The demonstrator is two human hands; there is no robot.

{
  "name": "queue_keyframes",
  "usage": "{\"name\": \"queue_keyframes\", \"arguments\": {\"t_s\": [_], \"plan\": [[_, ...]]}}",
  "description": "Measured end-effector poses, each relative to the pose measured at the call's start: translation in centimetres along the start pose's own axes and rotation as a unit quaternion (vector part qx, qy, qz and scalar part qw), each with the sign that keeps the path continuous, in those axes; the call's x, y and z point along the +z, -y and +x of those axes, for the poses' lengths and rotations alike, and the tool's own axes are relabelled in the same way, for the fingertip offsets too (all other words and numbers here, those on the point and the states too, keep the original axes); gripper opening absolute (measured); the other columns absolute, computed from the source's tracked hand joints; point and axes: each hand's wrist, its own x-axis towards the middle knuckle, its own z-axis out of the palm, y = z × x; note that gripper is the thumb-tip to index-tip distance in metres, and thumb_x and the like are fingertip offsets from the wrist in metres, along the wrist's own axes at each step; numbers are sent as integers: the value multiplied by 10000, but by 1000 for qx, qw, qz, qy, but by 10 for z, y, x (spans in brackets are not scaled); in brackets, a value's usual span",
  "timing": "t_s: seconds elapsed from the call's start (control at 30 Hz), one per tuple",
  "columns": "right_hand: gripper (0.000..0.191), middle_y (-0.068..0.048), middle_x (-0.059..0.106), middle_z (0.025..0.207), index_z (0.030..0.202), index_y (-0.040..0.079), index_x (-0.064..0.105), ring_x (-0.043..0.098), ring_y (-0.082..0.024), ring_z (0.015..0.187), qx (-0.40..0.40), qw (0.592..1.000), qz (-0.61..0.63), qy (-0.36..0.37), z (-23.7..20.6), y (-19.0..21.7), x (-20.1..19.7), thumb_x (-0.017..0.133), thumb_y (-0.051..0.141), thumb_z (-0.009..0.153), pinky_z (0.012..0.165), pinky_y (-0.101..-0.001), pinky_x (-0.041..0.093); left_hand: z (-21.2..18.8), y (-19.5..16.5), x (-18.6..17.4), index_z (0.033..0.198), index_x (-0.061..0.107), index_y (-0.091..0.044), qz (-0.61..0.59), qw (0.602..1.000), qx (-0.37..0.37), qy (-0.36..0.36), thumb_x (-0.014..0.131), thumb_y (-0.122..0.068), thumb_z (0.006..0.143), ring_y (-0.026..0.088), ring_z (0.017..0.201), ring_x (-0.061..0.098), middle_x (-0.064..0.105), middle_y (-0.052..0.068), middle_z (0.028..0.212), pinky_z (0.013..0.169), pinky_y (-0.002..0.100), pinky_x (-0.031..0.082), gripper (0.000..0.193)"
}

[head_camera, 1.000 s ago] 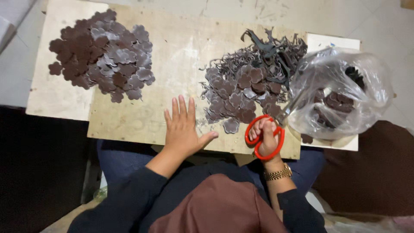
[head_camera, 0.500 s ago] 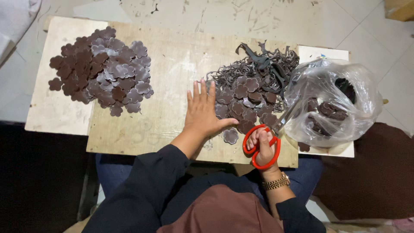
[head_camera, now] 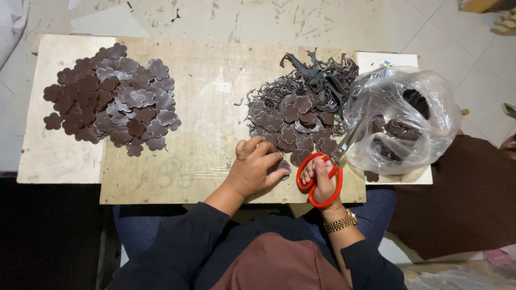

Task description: The person sits on the floor and uses red-handled scissors to trim the edges of small dark brown flower-shaped leather pieces. They pick up each piece, trim it, and place it into a pile of finished pieces on the left side of the wooden board.

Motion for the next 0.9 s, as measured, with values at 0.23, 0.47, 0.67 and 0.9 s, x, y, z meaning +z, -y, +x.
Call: {"name": "queue_keyframes", "arguments": {"t_s": [0.23,0.47,0.67,0.9], "plan": [[336,-35,469,793,891,88,447,486,-138,688,9,1000,2,0,3,2,-1,510,358,1081,649,-298,454,0,1,1,898,733,-188,-37,999,39,-3,786,-375,829,244,1181,543,662,-2,1049,1020,422,313,206],[358,-27,475,761,859,87,454,488,-129,681,-1,999,-40,0,7,4,-1,504,364,1081,639,-288,446,11,-3,1,981,728,-128,-209,961,-173,56,778,-284,892,254,957,673,710,27,968,839,397,547,187],[325,-21,473,766,883,90,461,484,-128,674,16,1000,-12,1,7,-1,-3,518,341,1082,630,-289,445,8,-10,0,969,704,-78,-153,977,-112,99,856,-215,648,349,971,615,639,110,994,826,460,513,380],[293,-13,466,757,900,95,473,477,-120,668,26,1000,-8,-10,9,-4,-4,517,338,1058,626,-283,448,1,-17,9,942,708,-94,-142,965,-190,110,805,-174,778,335,933,653,671,99,935,784,446,527,207]]}}
